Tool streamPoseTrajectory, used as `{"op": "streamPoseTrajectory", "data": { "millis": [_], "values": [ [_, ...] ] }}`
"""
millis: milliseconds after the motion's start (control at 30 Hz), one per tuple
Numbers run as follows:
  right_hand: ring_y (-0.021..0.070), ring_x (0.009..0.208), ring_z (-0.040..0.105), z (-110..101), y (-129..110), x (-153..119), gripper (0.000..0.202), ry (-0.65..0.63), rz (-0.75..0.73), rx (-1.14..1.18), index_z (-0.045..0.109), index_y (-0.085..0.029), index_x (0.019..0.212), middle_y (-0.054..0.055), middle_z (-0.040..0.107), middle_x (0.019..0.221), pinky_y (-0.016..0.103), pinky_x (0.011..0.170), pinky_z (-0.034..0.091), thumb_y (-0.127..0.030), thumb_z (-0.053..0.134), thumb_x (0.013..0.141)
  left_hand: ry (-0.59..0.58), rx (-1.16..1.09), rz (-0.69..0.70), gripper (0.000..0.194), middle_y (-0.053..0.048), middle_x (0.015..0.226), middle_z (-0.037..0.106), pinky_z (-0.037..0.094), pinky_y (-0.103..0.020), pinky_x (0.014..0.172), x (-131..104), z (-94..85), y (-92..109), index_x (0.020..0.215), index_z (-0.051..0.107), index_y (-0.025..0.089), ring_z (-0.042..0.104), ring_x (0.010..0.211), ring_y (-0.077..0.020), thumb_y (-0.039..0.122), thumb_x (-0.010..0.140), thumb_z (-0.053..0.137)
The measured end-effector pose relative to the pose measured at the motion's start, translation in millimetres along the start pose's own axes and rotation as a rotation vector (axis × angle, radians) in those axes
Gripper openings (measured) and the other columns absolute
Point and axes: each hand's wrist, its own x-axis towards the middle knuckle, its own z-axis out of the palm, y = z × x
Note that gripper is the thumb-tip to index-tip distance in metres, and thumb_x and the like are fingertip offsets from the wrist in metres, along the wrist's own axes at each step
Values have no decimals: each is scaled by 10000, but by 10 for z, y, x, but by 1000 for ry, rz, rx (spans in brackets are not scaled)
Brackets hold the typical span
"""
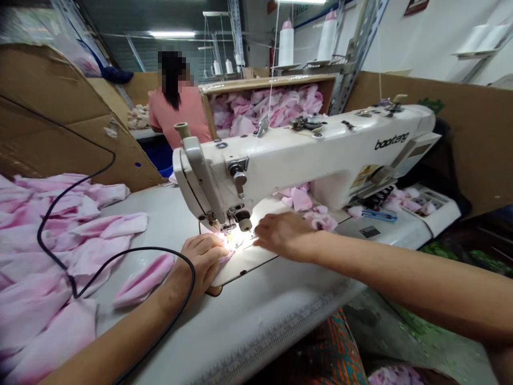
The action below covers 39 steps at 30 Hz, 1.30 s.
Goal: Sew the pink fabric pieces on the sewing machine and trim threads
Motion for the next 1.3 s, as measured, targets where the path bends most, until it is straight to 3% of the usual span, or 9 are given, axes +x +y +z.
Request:
{"op": "streamPoseTrajectory", "data": {
  "millis": [167,300,433,600,767,833,1000,1133,1300],
  "values": [
    [249,752,647,-144,562,-254,279,-49,332,-119,700,-162,906,139,714,876,316,579,414,-348,499,957,-95,31,-13,221,-36,961,663,411,-381,867,30,-54,6,916,636,214,573,991,-213,152,934,424],
    [273,703,656,-99,727,-269,265,-62,437,-159,706,-170,849,155,712,829,334,555,413,-302,499,949,-79,34,-5,225,-41,962,667,406,-383,872,38,-77,32,895,638,211,573,999,-213,132,935,431],
    [265,700,658,-53,655,-231,174,-40,415,-147,700,-188,908,150,713,828,332,559,424,-222,530,924,-75,9,-31,220,-39,972,668,405,-388,888,28,-93,66,897,637,211,569,1016,-217,88,868,457],
    [229,763,646,-165,450,-331,225,37,339,-38,670,-189,857,108,709,861,318,623,445,-304,502,952,-95,-58,-73,285,-47,992,677,406,-399,903,68,-158,121,930,658,208,576,1033,-229,90,726,499],
    [135,583,539,-301,80,-472,321,141,269,670,637,-198,765,5,619,650,249,539,407,-425,505,950,-83,-153,-154,255,-62,1020,696,387,-447,958,122,-362,380,960,687,209,583,1066,-253,147,762,539],
    [125,579,514,-327,-90,-498,347,166,262,862,616,-200,723,-3,590,638,236,513,391,-455,524,940,6,-312,-247,237,-81,1059,690,410,-431,970,98,-425,578,1001,683,193,583,1071,-249,175,803,553],
    [117,581,515,-309,-400,-508,292,214,231,1009,643,-203,772,-8,590,644,222,503,394,-433,558,931,91,-1074,-765,313,-76,1099,678,477,-332,816,-23,-379,1074,1138,663,212,613,939,-207,364,866,640],
    [119,576,536,-243,-492,-509,273,246,200,996,658,-193,782,4,619,654,228,516,407,-403,564,929,278,-1501,-909,249,-55,964,683,445,-270,757,-51,-289,1269,961,735,205,595,893,-174,381,787,757],
    [118,596,545,-180,-522,-530,263,207,137,956,669,-190,810,14,638,690,225,534,418,-372,538,948,339,-1660,-1006,229,-33,872,670,441,-244,730,-61,-254,1311,846,723,187,627,858,-158,323,703,839]
  ]
}}
